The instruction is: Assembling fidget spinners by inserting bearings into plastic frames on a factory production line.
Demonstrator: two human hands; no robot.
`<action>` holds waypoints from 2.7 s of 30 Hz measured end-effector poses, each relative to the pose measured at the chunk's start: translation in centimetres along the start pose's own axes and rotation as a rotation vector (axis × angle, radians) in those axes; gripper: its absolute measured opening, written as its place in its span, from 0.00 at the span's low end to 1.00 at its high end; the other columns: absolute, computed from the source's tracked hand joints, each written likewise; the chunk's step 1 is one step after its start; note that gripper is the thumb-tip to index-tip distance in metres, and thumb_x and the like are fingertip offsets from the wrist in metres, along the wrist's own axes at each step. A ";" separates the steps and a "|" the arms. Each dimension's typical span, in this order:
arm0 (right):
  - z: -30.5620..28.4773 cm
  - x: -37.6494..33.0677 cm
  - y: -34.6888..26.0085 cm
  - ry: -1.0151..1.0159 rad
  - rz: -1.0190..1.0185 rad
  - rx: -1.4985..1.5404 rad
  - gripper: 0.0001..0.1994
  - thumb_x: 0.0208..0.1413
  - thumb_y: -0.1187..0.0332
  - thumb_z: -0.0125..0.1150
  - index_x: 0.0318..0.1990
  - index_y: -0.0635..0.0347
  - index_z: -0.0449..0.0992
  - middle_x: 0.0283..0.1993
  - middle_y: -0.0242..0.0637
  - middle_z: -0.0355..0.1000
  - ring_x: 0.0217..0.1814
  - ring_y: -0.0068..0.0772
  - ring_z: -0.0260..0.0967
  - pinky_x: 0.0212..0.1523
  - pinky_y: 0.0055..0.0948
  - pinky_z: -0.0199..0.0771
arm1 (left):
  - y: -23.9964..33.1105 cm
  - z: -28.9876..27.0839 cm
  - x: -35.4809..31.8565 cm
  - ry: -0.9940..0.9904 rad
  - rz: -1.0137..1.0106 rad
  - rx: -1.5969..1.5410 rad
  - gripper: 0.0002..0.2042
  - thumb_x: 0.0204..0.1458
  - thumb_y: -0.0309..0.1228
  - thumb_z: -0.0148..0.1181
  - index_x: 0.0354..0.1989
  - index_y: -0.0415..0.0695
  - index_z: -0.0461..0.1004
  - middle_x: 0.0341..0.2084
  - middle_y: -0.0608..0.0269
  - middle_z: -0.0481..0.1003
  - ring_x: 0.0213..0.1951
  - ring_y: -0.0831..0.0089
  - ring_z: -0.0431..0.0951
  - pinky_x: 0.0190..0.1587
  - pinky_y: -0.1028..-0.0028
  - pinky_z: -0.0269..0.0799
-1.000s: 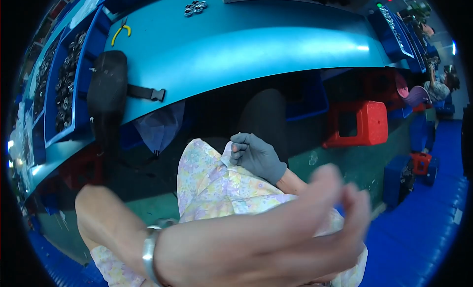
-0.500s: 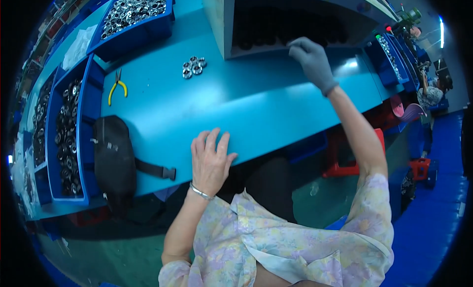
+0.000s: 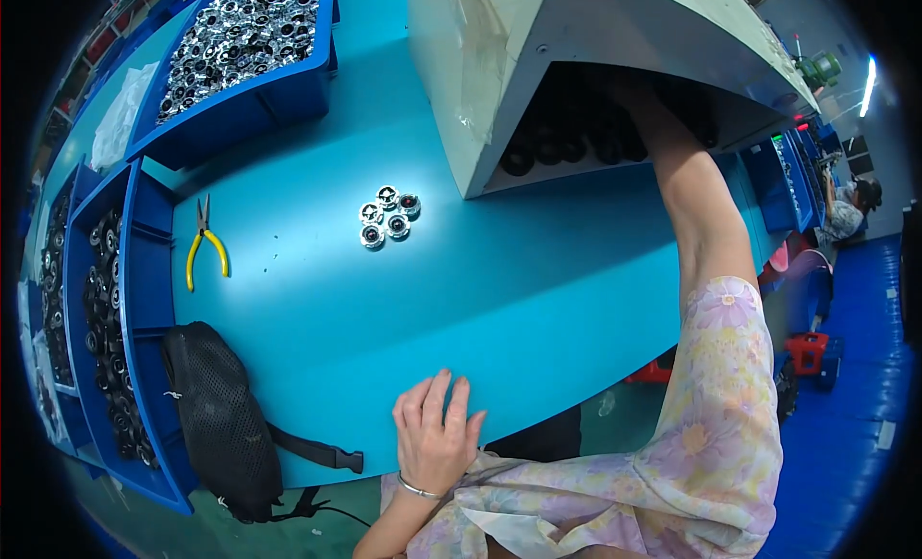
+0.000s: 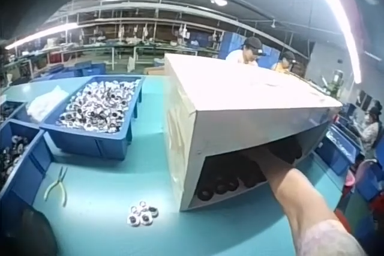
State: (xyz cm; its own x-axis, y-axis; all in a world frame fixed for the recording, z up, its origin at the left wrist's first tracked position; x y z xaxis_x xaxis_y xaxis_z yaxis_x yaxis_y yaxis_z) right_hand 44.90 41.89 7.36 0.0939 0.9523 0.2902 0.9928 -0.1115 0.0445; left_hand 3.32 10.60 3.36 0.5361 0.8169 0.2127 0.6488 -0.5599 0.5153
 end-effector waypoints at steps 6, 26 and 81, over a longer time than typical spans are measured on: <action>0.7 -0.7 1.4 0.106 -0.150 0.013 0.20 0.63 0.58 0.51 0.56 0.60 0.69 0.58 0.49 0.67 0.62 0.49 0.62 0.60 0.44 0.64 | 0.0 0.0 0.3 0.002 0.001 0.000 0.23 0.47 0.34 0.65 0.52 0.41 0.71 0.54 0.50 0.67 0.52 0.50 0.66 0.53 0.55 0.62; -7.2 -37.1 -25.0 -0.563 0.503 2.155 0.09 0.63 0.64 0.55 0.42 0.61 0.71 0.39 0.32 0.69 0.41 0.20 0.68 0.41 0.23 0.73 | 2.5 -2.2 -0.2 0.228 0.001 -0.836 0.30 0.47 0.32 0.70 0.59 0.41 0.67 0.53 0.56 0.70 0.51 0.65 0.72 0.48 0.69 0.73; -10.1 -43.6 -30.4 -0.492 0.371 1.767 0.15 0.49 0.73 0.62 0.45 0.66 0.73 0.40 0.32 0.71 0.38 0.19 0.68 0.38 0.21 0.70 | 3.5 -6.3 -8.1 0.234 0.048 -0.488 0.30 0.30 0.18 0.72 0.50 0.41 0.73 0.37 0.56 0.67 0.38 0.61 0.71 0.40 0.68 0.71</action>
State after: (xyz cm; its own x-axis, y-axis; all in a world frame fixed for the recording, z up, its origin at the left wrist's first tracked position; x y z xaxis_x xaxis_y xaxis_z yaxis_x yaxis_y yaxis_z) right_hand 9.90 0.88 2.97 -0.0137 0.9734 -0.2285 -0.1905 -0.2269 -0.9551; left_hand -2.23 2.88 8.67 0.3883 0.8322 0.3959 0.2704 -0.5136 0.8143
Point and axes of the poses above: each hand's wrist, its own x-axis towards the middle knuckle, its own z-axis out of the palm, y = z × x, the point moved 10 cm from there along x, towards the middle knuckle
